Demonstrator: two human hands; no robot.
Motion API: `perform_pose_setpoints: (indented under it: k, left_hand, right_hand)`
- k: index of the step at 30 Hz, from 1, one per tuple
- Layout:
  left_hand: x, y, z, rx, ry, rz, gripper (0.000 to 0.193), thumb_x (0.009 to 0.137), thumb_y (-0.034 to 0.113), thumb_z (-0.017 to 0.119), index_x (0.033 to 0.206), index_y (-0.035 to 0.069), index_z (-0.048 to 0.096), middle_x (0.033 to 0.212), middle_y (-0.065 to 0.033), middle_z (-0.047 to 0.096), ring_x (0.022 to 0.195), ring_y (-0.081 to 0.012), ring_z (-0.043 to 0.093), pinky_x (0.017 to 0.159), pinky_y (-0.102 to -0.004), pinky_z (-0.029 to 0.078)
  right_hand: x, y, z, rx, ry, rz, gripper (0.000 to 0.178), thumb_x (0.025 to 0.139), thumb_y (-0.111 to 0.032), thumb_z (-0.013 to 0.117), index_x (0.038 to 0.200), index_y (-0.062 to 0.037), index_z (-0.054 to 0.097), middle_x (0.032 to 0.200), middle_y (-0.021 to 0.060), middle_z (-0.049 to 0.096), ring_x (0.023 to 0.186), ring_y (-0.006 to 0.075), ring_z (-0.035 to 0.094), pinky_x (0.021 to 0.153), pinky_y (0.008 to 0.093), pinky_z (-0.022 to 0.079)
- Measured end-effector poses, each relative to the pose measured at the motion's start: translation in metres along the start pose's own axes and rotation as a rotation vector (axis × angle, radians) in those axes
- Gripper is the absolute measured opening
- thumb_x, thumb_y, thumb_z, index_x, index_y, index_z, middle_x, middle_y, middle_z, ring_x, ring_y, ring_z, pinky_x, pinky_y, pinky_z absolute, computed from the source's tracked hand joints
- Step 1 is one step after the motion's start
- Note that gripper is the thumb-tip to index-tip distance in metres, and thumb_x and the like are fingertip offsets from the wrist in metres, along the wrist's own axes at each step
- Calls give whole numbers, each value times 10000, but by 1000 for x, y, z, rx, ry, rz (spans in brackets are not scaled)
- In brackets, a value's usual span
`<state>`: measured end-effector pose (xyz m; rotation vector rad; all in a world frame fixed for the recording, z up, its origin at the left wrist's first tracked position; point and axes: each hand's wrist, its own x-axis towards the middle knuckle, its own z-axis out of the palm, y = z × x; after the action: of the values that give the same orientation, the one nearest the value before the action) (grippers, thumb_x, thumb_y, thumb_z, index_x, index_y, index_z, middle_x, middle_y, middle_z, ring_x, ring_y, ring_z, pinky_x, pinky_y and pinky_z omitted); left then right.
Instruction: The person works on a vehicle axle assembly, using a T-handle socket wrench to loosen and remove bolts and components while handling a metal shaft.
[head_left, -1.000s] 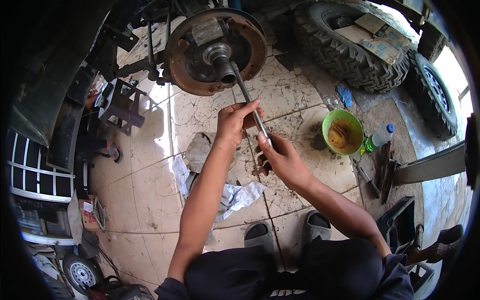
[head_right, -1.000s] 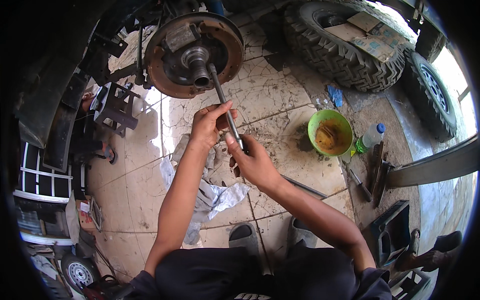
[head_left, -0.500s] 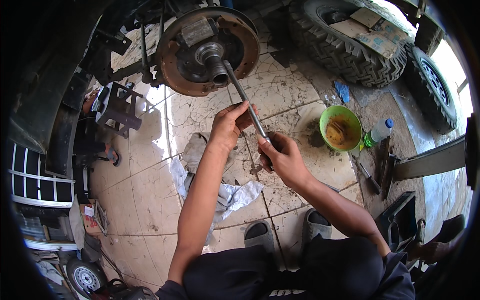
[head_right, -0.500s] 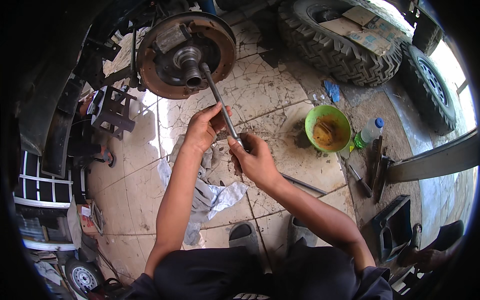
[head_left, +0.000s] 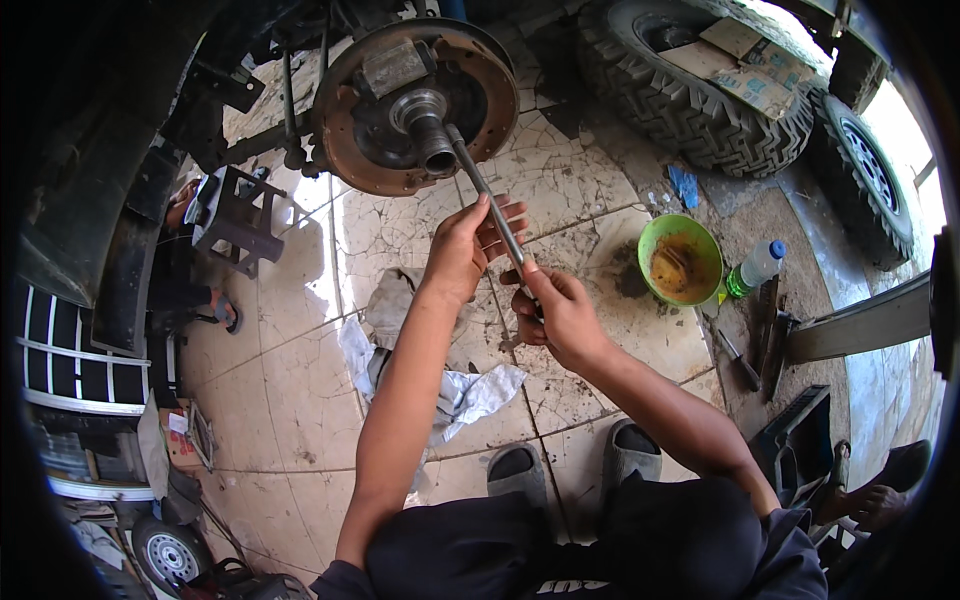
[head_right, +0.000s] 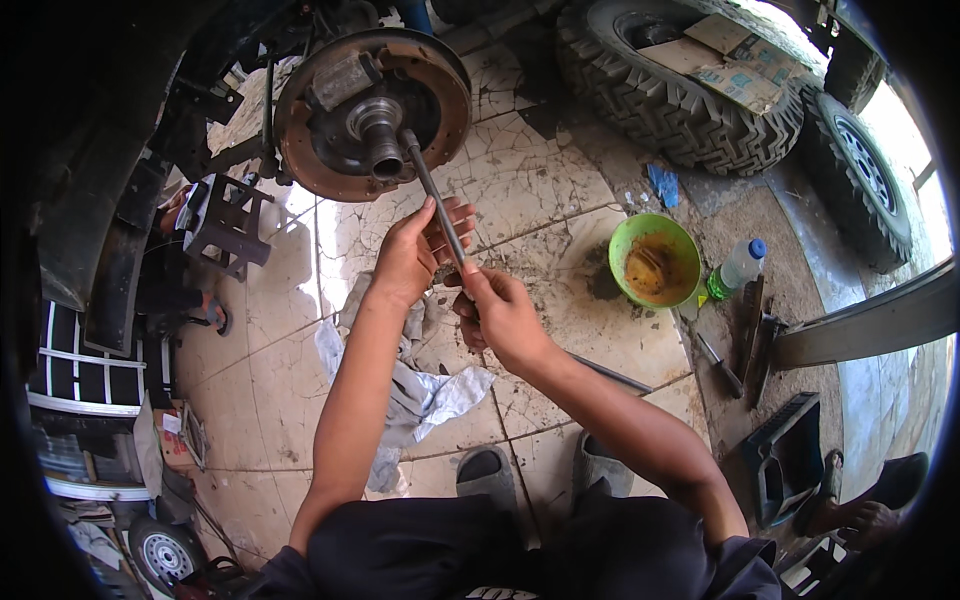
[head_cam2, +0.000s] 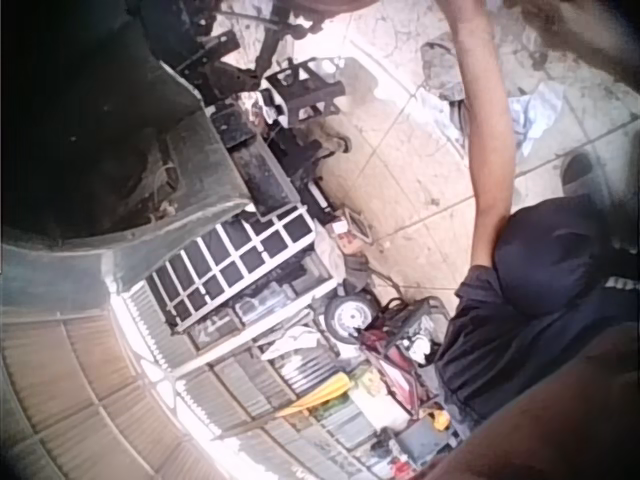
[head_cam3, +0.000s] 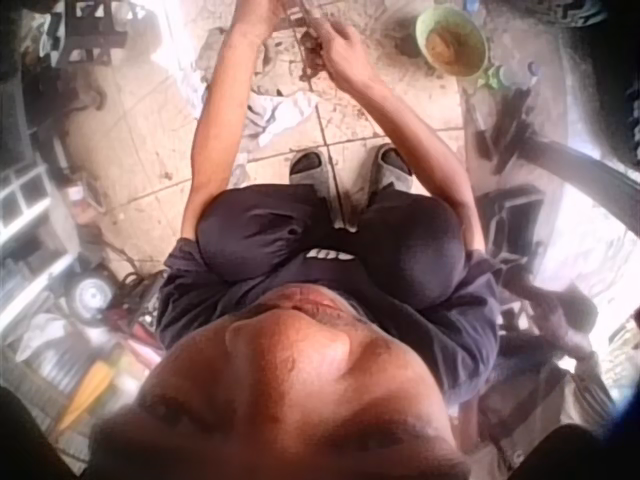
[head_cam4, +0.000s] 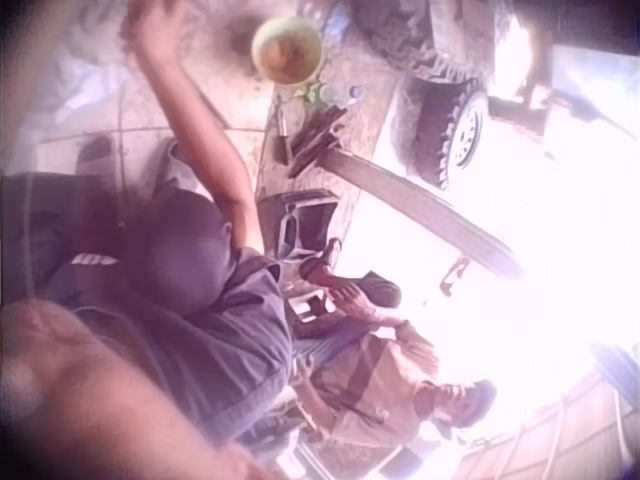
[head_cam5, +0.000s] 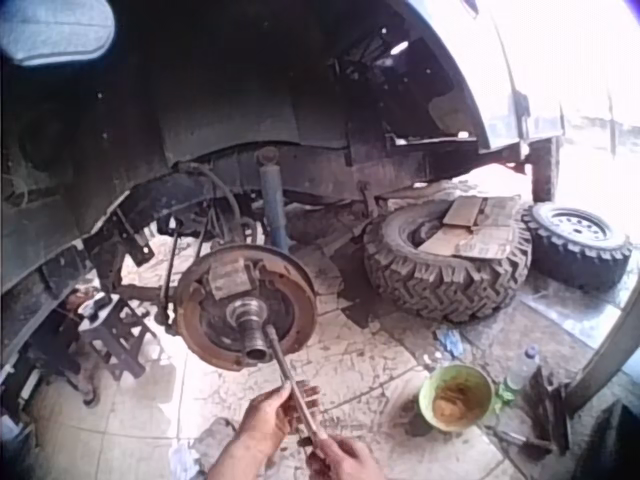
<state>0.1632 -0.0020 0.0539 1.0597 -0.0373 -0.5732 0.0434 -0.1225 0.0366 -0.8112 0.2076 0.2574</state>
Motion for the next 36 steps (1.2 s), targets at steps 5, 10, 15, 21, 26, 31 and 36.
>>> perform_pose_setpoints:
  k: [5,10,15,21,26,31,36]
  left_hand:
    - [3,2,-17,74,-8,23,299,966,221,565,1131,-26,597,1096,-147,671,986,-209,663,878,-328,537]
    - [6,-10,-14,183,111,28,318,949,273,603,1107,-3,607,1024,-108,682,884,-192,682,813,-320,552]
    - [7,-2,-20,-27,-49,-31,325,938,289,624,1088,1,617,993,-108,681,936,-196,676,787,-331,559]
    - [2,-10,-8,246,184,35,296,882,318,702,958,33,677,862,-94,708,794,-159,688,698,-272,546]
    - [-1,3,1,-52,-28,-17,251,929,251,635,1033,23,641,965,-106,695,858,-174,681,735,-299,551]
    - [9,-4,-25,27,6,-10,257,936,214,615,1071,-4,620,983,-110,684,929,-193,674,733,-319,561]
    - [7,-2,-17,180,89,-8,283,905,257,662,1042,11,630,907,-97,691,801,-182,687,702,-301,562]
  right_hand:
    - [1,-10,0,134,-109,88,409,1031,-376,392,1077,0,546,666,-7,415,439,90,307,406,249,248]
    - [14,11,-4,-456,135,-156,321,1026,-352,423,1002,-46,517,629,-35,388,435,84,301,398,257,227]
    - [7,-17,5,472,-199,279,327,1035,-389,348,979,-99,488,602,-66,316,432,67,247,407,246,203]
    - [18,2,1,-643,158,-224,280,1009,-289,484,967,-13,507,654,-1,440,459,109,403,400,298,321]
    - [12,-28,10,343,-113,274,282,1029,-338,396,922,-88,470,614,-41,353,375,84,266,339,244,210]
    - [16,-12,13,-338,12,-22,213,1006,-270,459,932,-73,497,627,-30,433,431,76,334,386,258,270]
    - [25,-2,8,-385,99,-5,272,1015,-308,480,942,-48,509,628,-17,454,453,76,351,405,281,298]
